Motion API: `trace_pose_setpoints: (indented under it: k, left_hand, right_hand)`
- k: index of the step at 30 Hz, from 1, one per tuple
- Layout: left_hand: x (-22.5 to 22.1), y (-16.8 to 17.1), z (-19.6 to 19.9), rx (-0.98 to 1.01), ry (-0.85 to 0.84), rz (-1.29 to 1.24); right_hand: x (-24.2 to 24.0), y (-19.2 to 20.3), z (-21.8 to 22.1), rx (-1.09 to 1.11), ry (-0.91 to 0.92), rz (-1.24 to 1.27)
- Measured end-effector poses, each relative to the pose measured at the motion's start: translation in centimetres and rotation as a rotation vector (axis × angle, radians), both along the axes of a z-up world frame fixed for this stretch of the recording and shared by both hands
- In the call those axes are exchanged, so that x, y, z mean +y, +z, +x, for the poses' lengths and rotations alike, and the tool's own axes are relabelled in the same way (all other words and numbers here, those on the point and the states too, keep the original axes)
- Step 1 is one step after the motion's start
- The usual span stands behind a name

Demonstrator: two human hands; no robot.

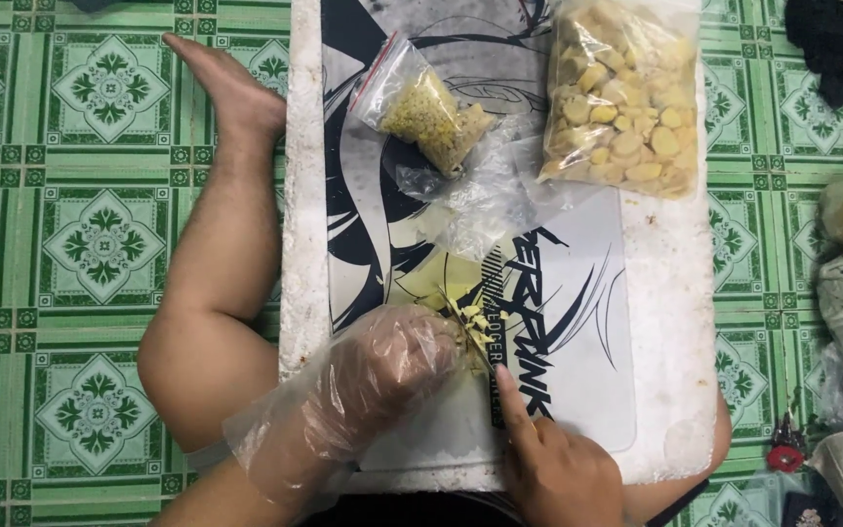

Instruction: Cutting and peeling ginger roots into smaller pieces using a small knife

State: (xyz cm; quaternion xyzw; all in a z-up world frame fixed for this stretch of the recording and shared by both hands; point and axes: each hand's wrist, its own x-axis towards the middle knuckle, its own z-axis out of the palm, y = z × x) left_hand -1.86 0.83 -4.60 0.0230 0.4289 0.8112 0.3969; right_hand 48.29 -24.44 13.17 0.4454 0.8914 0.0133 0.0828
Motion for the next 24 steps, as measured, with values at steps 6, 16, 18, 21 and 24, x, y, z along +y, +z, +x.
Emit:
trace_pose_setpoints:
  k: [6, 16, 18, 21, 24]
  left_hand:
    - [-0.2, -1.6, -0.5, 0.127, -0.017, 0.007]
    - [0.5, -1.8, -0.5, 0.261, -0.003, -0.107]
    - [-0.1, 2.0, 1.4, 0.057, 0.019, -0.161]
    - [0.2, 0.7, 0.9, 0.134, 0.004, -0.179]
    - [0.0, 0.6, 0.9, 0.14, 0.004, -0.154]
  right_hand:
    - [0.7, 1.0, -1.5, 0.009, -0.052, -0.026]
    - [0.4, 1.4, -0.7, 0.005, -0.042, -0.156]
    - [-0.4, 1.2, 0.3, 0.013, -0.05, -0.133]
    - [-1.0, 0.7, 1.1, -0.09, -0.067, -0.085]
    - [-0.4, 1.4, 0.9, -0.044, -0.065, -0.153]
